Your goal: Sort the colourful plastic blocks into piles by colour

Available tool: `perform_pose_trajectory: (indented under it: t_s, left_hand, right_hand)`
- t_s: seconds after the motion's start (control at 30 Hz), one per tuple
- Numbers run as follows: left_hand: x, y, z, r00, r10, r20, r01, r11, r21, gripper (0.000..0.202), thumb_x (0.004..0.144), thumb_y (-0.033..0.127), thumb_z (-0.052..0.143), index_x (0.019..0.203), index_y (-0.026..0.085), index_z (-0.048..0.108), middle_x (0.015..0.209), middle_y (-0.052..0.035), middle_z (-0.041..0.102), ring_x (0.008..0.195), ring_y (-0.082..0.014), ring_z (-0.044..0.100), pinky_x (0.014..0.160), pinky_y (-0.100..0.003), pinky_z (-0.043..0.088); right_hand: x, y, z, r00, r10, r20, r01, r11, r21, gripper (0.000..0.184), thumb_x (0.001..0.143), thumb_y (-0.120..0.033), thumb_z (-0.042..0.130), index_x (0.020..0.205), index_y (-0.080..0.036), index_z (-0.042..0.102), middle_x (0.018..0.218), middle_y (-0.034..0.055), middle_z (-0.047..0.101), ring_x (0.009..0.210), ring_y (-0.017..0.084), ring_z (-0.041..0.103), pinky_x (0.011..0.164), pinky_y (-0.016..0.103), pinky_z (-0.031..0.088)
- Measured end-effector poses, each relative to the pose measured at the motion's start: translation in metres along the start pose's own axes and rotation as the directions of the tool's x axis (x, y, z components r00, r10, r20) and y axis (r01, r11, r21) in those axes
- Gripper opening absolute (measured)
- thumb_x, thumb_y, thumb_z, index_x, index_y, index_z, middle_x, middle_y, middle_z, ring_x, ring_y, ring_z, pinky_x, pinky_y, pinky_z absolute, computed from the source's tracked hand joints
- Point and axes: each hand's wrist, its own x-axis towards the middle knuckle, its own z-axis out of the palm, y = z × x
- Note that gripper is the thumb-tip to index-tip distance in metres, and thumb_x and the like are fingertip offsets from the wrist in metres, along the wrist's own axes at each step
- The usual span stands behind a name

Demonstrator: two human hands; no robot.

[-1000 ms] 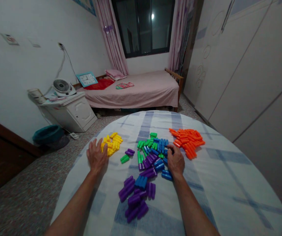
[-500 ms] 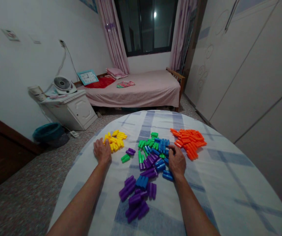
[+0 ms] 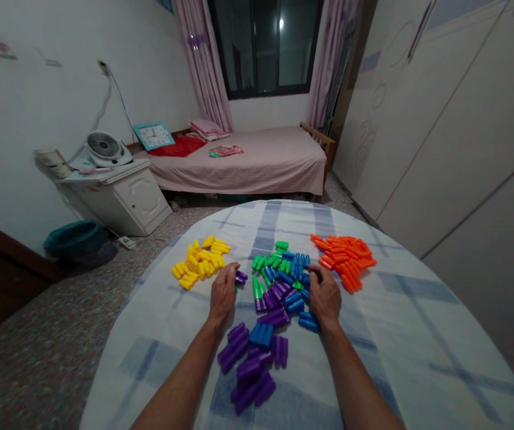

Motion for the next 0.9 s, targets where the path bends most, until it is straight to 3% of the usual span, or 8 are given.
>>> perform_pose_trajectory:
  t_s: [0.23, 0.4, 0.67, 0.9]
  left_hand:
    - [0.006, 0.000, -0.008, 0.990, -0.116, 0.084, 0.124, 0.988, -0.094, 0.045, 0.088, 0.049, 0.038, 0.094, 0.014, 0.066, 0.088, -0.0094, 0.068, 0.081, -0.0164, 0.063, 0.074, -0.028, 0.049]
    - [0.008, -0.003, -0.007, 0.977, -0.177, 0.122, 0.195, 0.968, -0.157, 0.049, 0.087, 0.054, 0.038, 0.087, 0.014, 0.066, 0.067, -0.0037, 0.061, 0.061, -0.0121, 0.057, 0.056, -0.022, 0.045]
    - [0.010, -0.006, -0.006, 0.977, -0.176, 0.124, 0.196, 0.966, -0.169, 0.047, 0.088, 0.052, 0.037, 0.086, 0.015, 0.065, 0.066, -0.0030, 0.060, 0.062, -0.0135, 0.057, 0.059, -0.025, 0.046]
    - [0.012, -0.006, -0.007, 0.969, -0.189, 0.161, 0.218, 0.957, -0.192, 0.045, 0.088, 0.052, 0.037, 0.085, 0.016, 0.065, 0.070, -0.0034, 0.063, 0.064, -0.0149, 0.059, 0.062, -0.026, 0.046]
  right_hand:
    - [-0.001, -0.001, 0.001, 1.000, -0.021, -0.014, 0.021, 1.000, -0.007, 0.038, 0.079, -0.034, 0.036, 0.098, -0.019, 0.065, 0.098, 0.0077, 0.066, 0.088, 0.021, 0.058, 0.081, 0.033, 0.041]
    - [0.000, 0.001, 0.001, 1.000, -0.014, 0.003, 0.014, 1.000, -0.007, 0.036, 0.079, -0.036, 0.038, 0.096, -0.019, 0.066, 0.094, 0.0070, 0.067, 0.083, 0.021, 0.058, 0.078, 0.033, 0.042]
    - [-0.001, 0.001, 0.001, 0.998, -0.049, 0.027, 0.050, 0.998, -0.033, 0.038, 0.082, -0.042, 0.039, 0.096, -0.018, 0.064, 0.095, 0.0063, 0.066, 0.087, 0.022, 0.058, 0.081, 0.035, 0.043]
    - [-0.005, -0.002, 0.003, 0.970, -0.172, 0.173, 0.192, 0.975, -0.109, 0.038, 0.081, -0.045, 0.047, 0.106, -0.019, 0.059, 0.111, 0.0080, 0.061, 0.104, 0.023, 0.054, 0.092, 0.038, 0.040]
